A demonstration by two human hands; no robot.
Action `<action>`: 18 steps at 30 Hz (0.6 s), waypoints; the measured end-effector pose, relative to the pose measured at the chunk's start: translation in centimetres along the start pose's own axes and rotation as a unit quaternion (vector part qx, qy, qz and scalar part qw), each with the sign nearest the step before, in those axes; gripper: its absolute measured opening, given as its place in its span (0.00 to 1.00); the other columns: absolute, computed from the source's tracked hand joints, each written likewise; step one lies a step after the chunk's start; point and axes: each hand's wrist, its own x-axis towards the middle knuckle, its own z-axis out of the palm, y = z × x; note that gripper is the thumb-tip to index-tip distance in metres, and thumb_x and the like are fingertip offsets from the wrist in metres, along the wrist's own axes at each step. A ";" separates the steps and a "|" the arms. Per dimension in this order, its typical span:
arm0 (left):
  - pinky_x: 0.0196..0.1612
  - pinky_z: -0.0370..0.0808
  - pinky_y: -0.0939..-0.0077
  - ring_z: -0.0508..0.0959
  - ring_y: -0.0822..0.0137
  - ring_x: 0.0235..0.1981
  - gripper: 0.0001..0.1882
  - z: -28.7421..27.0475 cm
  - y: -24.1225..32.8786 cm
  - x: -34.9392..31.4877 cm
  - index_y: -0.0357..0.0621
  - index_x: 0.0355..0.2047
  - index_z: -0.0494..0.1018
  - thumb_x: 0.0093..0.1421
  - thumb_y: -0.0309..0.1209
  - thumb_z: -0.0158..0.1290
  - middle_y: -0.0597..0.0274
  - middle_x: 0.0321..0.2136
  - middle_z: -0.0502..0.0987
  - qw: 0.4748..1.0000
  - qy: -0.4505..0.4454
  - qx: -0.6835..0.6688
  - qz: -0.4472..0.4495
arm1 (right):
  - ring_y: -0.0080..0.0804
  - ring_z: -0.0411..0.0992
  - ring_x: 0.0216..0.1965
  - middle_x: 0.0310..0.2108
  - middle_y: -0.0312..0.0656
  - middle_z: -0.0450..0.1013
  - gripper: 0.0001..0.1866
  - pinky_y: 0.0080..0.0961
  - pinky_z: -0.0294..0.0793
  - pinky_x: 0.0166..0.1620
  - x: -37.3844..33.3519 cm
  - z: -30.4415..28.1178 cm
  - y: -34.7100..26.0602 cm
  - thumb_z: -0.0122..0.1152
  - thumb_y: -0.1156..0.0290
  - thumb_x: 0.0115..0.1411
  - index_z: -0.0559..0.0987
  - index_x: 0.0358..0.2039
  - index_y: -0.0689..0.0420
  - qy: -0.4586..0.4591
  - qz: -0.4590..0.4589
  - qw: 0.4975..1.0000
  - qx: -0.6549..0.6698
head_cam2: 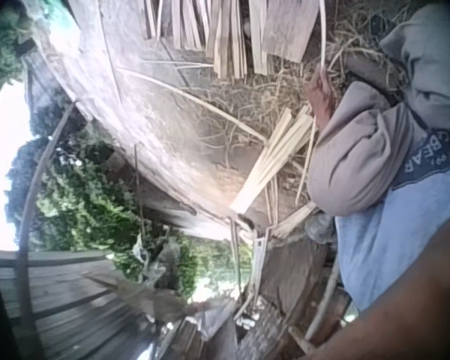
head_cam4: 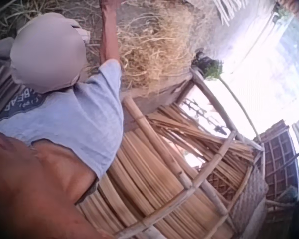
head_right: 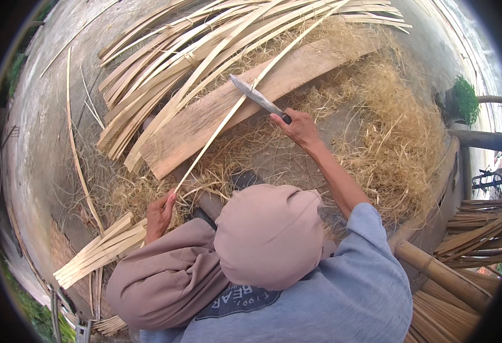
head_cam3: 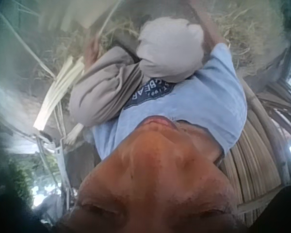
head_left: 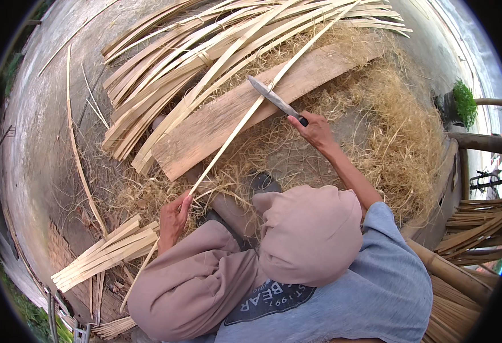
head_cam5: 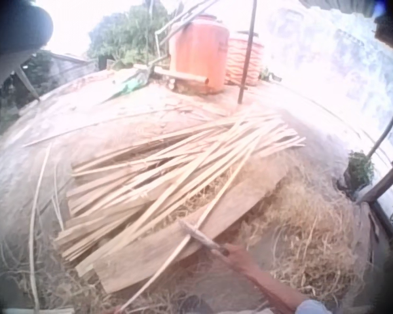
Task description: The person sits on the ground and uses a knife to split long bamboo strips into thinner slats. They repeatedly position each strip on a wooden board, strike it with the knife to split it, and place the finished slats into a pile.
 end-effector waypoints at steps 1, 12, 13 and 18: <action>0.28 0.69 0.69 0.68 0.73 0.21 0.20 0.0 0.0 -0.1 0.46 0.52 0.82 0.71 0.46 0.54 0.55 0.17 0.76 1.000 0.001 0.003 -0.005 | 0.42 0.74 0.20 0.21 0.45 0.74 0.28 0.38 0.73 0.24 0.0 0.6 -0.9 0.60 0.40 0.65 0.76 0.28 0.55 -0.029 0.034 0.999 0.026; 0.38 0.74 0.64 0.74 0.62 0.30 0.25 -10.2 -12.7 -12.6 0.48 0.60 0.77 0.62 0.35 0.64 0.56 0.28 0.77 0.976 -0.026 0.217 -0.007 | 0.41 0.73 0.17 0.15 0.48 0.72 0.40 0.40 0.71 0.29 6.1 -7.9 9.8 0.52 0.33 0.66 0.75 0.17 0.62 0.167 0.159 0.973 -0.029; 0.41 0.75 0.60 0.76 0.54 0.36 0.34 -10.4 -11.7 -13.1 0.51 0.65 0.72 0.57 0.32 0.67 0.54 0.35 0.79 0.976 -0.022 0.214 0.028 | 0.42 0.73 0.18 0.15 0.49 0.71 0.41 0.41 0.72 0.30 6.4 -6.7 8.0 0.52 0.32 0.66 0.75 0.18 0.62 0.133 0.114 0.983 -0.048; 0.44 0.75 0.60 0.79 0.53 0.37 0.29 -0.6 -2.9 -0.9 0.50 0.64 0.73 0.63 0.43 0.63 0.50 0.37 0.80 0.987 0.036 0.093 0.125 | 0.39 0.72 0.18 0.14 0.49 0.67 0.38 0.39 0.70 0.26 3.0 -0.3 1.5 0.57 0.38 0.67 0.74 0.19 0.65 0.077 0.178 0.972 0.132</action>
